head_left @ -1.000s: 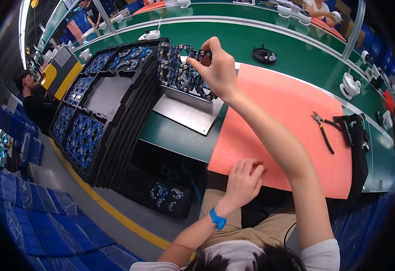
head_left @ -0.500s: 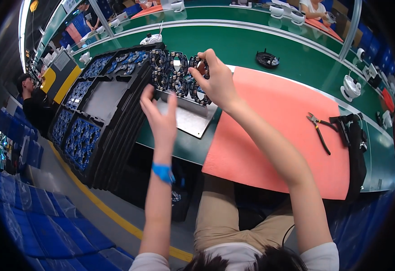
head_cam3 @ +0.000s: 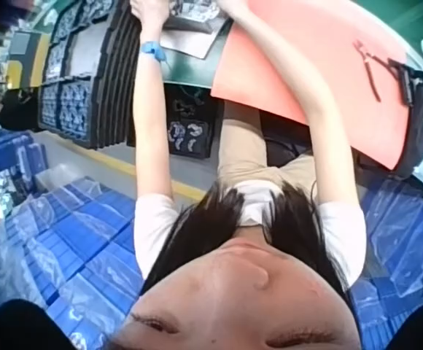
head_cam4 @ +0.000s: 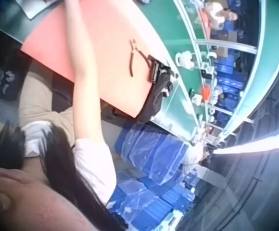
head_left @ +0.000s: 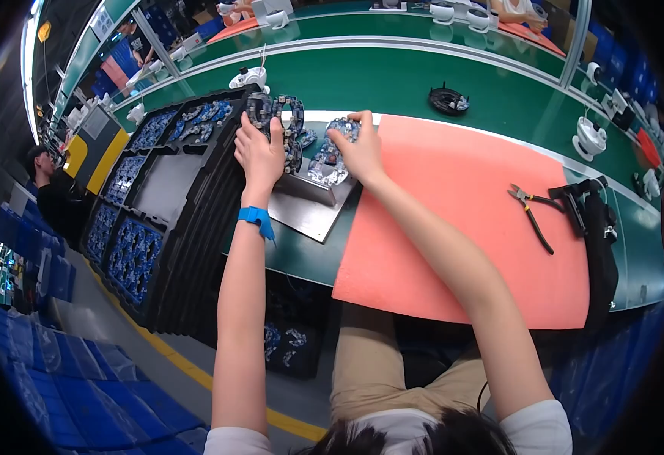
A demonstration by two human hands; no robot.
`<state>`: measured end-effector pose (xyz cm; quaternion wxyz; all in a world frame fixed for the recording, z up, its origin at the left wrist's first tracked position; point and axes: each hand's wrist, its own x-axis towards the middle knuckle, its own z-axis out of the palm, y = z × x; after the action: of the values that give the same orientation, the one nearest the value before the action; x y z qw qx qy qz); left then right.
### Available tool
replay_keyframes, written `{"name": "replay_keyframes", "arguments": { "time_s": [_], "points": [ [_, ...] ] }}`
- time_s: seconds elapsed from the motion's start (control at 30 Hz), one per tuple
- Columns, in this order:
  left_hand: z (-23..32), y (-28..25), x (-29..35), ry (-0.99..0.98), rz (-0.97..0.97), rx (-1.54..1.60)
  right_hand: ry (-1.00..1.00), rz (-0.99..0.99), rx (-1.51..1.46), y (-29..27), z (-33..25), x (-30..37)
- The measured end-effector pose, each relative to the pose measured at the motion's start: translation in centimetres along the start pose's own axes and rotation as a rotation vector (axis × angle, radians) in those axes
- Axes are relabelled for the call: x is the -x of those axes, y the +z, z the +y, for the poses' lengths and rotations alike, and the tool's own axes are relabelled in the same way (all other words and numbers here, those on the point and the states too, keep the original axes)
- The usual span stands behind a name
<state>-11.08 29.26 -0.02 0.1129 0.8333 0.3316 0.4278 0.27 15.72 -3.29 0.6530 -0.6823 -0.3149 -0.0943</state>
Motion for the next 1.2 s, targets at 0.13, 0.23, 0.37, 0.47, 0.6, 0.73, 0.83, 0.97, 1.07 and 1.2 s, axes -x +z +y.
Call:
{"name": "replay_keyframes", "arguments": {
  "time_s": [0.13, 0.23, 0.37, 0.47, 0.6, 0.73, 0.83, 0.97, 1.07, 1.2],
  "points": [
    [-0.6, 0.1, -0.6, -0.039, -0.508, -0.390, 0.179, -0.119, -0.241, -1.0, -1.3, 0.0],
    [0.7, 0.3, -0.4, -0.030, -0.562, -0.499, 0.016, -0.032, -0.066, -4.0, 1.4, -3.1],
    [0.2, 0.2, -0.2, -0.037, -0.425, -0.405, 0.072, -0.299, 0.363, -10.0, 1.7, -4.6],
    [0.0, 0.5, 0.2, -0.052, -0.305, -0.323, -0.212, -0.089, 0.897, -11.2, 4.3, -2.4],
    [-0.4, 0.8, 0.2, -0.035, -0.255, -0.287, -0.342, -0.247, 0.540, -9.4, 3.9, -2.5],
    [-1.5, 0.3, 0.4, -0.010, -0.225, -0.274, -0.224, -0.461, 0.385, -3.8, -0.1, -0.1],
    [-0.7, 0.6, 0.4, 0.008, -0.267, -0.226, -0.383, -0.272, 0.484, -0.8, 0.7, 0.0],
    [-0.7, 0.7, 0.3, 0.000, -0.302, -0.260, -0.160, -0.437, 0.691, 0.9, 1.1, -1.4],
    [-0.2, 0.4, 0.3, -0.035, -0.362, -0.270, -0.090, -0.505, 0.456, 0.7, 1.3, -1.8],
    [0.4, 0.0, 0.3, -0.048, -0.368, -0.261, -0.134, -0.419, 0.400, 0.9, 1.1, -1.9]
  ]
}}
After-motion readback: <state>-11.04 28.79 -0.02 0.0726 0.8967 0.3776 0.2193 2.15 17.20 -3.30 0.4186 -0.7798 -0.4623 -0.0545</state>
